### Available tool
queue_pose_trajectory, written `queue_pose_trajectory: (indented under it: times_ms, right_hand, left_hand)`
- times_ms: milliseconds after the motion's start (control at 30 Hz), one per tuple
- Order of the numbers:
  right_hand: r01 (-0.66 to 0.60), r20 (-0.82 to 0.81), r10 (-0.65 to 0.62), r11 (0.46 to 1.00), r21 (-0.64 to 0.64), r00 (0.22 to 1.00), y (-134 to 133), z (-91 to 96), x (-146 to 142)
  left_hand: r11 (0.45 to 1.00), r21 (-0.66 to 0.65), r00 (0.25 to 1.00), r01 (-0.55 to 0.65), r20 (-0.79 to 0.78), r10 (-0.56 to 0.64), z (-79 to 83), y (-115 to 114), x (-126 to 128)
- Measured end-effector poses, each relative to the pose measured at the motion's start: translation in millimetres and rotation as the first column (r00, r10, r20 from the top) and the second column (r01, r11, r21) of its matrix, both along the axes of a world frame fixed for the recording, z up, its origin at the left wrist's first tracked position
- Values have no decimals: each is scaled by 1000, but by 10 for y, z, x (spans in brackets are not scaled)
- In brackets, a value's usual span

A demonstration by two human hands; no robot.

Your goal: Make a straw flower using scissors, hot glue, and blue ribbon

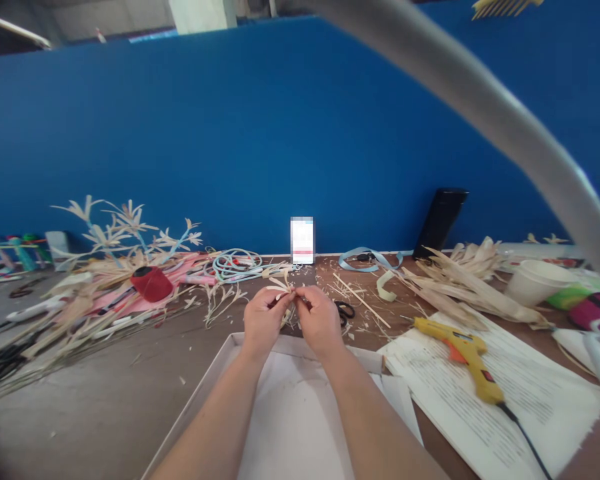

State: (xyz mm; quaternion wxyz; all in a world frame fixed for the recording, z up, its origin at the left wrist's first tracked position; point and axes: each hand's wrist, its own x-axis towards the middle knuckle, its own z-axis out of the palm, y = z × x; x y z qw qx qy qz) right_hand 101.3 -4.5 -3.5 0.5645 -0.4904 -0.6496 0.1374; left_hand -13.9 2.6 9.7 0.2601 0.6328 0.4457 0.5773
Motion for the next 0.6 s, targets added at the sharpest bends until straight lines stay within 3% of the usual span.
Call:
queue_pose_trajectory:
  times_ms: [600]
  right_hand:
    - [19, 15, -18, 1000, -19, 1000, 14, -24, 3]
  left_hand:
    - [1000, 9, 999, 3, -49, -3, -3, 18, -3]
